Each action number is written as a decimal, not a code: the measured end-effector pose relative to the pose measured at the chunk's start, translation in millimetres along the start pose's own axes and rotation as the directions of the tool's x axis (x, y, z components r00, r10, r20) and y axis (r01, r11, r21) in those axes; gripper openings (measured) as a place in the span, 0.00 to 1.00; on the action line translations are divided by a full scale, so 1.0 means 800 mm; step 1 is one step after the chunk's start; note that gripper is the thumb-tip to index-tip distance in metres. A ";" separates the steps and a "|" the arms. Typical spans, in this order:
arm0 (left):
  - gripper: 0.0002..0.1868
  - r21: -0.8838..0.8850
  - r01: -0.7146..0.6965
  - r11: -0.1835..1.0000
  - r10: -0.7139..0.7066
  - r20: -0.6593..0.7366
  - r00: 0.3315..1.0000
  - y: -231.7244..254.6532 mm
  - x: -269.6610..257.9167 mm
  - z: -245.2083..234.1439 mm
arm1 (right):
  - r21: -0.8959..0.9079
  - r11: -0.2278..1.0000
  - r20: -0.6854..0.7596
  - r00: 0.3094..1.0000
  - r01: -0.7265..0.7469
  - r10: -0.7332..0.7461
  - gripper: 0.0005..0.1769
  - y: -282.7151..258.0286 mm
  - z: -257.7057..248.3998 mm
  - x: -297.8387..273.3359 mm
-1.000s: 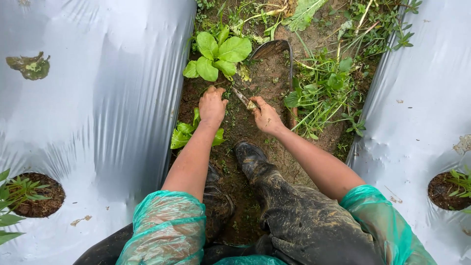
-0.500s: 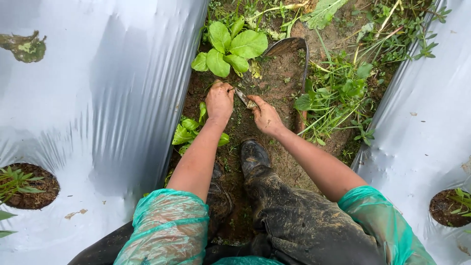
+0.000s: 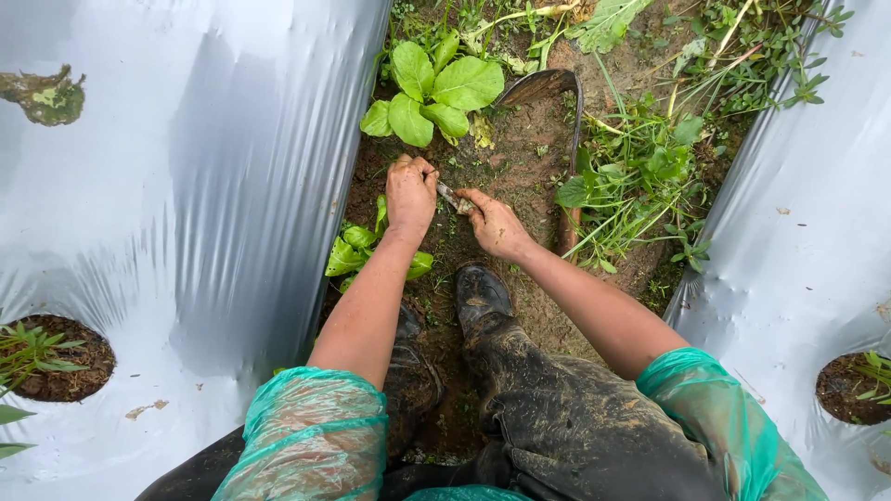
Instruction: The person kneels between rows of plants and uses a small knife to cut weeds at the base of the crops. They pull the cut weeds out by hand and place them on the ground beside the row.
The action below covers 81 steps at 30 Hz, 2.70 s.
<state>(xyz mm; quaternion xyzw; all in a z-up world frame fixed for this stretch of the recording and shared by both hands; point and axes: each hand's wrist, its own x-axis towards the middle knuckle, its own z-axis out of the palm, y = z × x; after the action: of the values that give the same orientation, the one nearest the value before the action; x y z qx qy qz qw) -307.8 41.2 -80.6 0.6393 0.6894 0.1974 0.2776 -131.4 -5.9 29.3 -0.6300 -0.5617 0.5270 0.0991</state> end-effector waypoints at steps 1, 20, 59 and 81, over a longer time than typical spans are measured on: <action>0.05 -0.020 0.029 0.999 -0.030 -0.010 1.000 0.000 0.000 -0.006 | -0.018 1.000 -0.003 1.000 -0.001 0.001 0.24 0.001 0.000 0.000; 0.02 0.122 0.188 0.975 -0.195 0.053 0.979 -0.040 -0.001 -0.055 | -0.033 0.985 0.007 0.986 0.166 -0.166 0.26 -0.007 0.035 0.063; 0.04 -0.053 0.008 0.999 0.000 0.148 0.989 -0.058 0.004 -0.010 | -0.107 0.988 -0.082 0.990 0.109 -0.118 0.25 0.053 0.014 0.042; 0.02 -0.018 -0.193 0.981 0.183 0.411 0.893 -0.030 0.027 0.000 | -0.452 0.884 -0.153 0.967 0.117 -0.206 0.16 0.113 -0.009 0.126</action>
<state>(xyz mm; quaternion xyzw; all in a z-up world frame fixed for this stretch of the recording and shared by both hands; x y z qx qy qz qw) -326.5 60.1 -98.7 0.7334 0.5527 0.0764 0.3884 -90.1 47.5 -88.4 -0.6359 -0.7041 0.3117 0.0529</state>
